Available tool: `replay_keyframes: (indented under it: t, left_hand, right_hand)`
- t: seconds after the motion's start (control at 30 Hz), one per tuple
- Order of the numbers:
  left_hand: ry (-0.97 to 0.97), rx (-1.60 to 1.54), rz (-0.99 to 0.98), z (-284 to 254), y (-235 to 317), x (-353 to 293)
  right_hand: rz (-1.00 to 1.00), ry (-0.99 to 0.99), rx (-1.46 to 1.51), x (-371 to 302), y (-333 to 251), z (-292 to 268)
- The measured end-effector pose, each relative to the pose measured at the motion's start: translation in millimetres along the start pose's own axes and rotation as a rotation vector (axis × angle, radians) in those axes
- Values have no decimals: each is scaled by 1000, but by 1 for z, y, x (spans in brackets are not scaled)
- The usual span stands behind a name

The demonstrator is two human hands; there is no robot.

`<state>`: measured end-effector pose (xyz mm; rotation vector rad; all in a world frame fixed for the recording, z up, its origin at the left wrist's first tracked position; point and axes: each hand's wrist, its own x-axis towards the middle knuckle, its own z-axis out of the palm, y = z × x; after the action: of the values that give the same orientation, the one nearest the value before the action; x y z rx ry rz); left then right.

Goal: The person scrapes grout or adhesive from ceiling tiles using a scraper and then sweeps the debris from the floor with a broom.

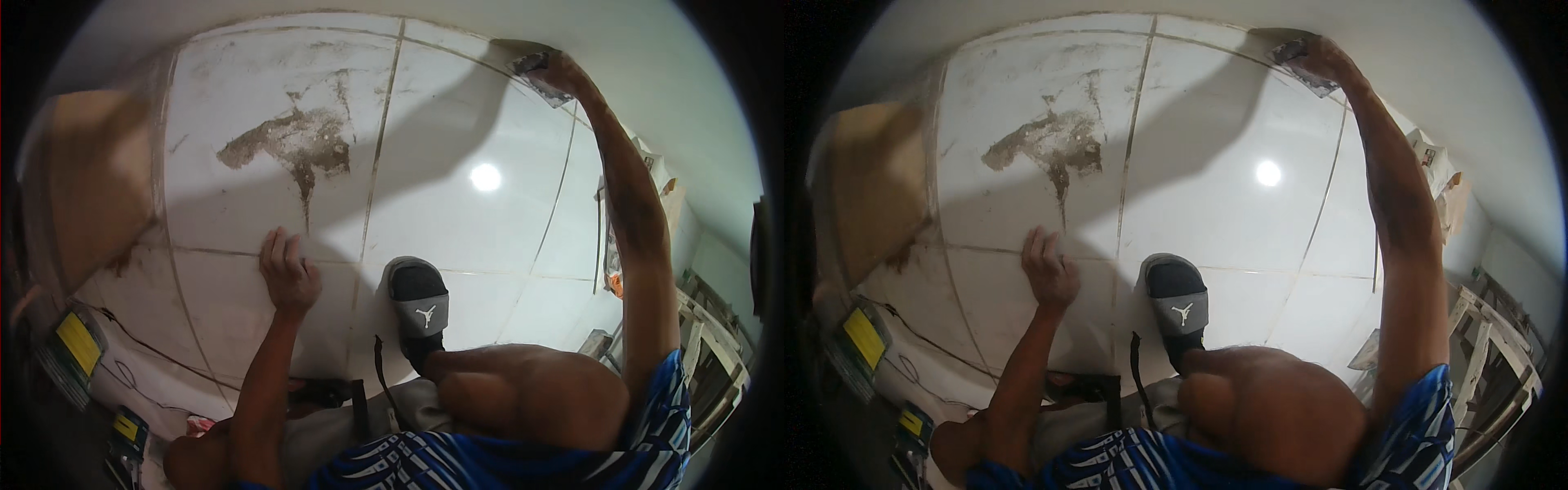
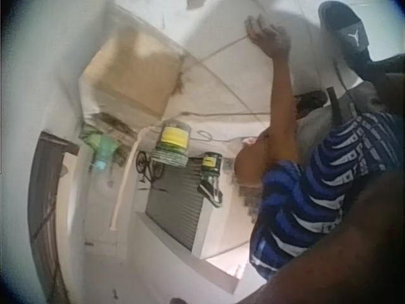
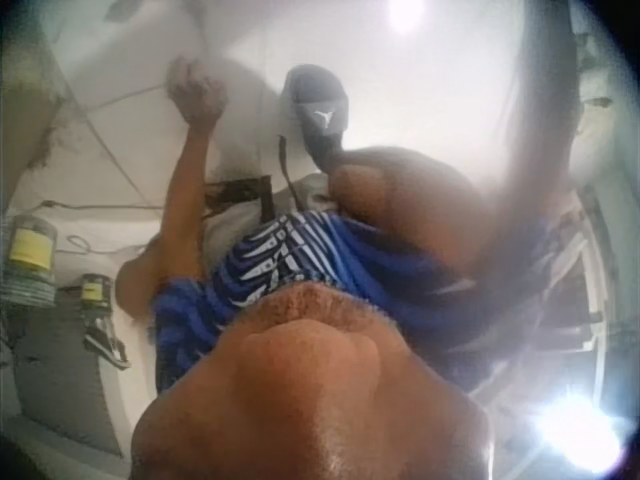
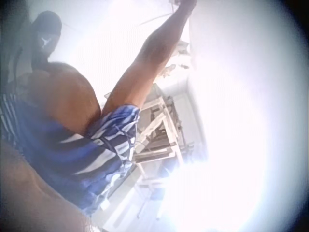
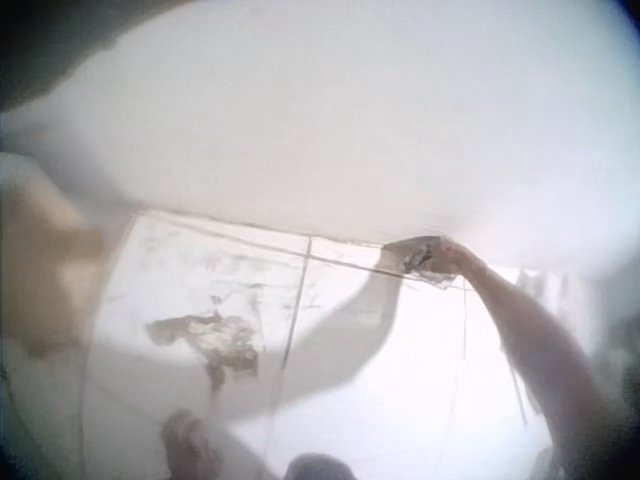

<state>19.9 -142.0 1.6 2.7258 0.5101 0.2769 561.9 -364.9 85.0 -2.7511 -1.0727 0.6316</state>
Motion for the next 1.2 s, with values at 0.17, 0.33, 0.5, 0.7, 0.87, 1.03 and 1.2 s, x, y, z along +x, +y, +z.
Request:
replay_keyframes:
  t: [0.17,0.33,0.5,0.7,0.87,1.03,1.2]
  left_hand:
    - [8,36,4,-6,-2,-1]
    - [13,-11,7,3,3,3]
    - [-11,0,2,-1,-1,0]
    - [5,-35,1,3,7,6]
    - [4,-14,-8,-2,-1,1]
    - [2,-63,-4,-2,1,4]
    - [-2,1,-27,-7,-1,0]
  right_hand:
    - [158,-163,-160,12,-47,17]
    - [-57,-18,-46,5,-1,6]
    - [80,-69,-149,43,-56,24]
    - [-45,83,123,24,-26,18]
    - [26,-43,-130,50,-100,22]
    - [-191,14,23,37,-78,19]
    - [66,-107,-232,62,-139,28]
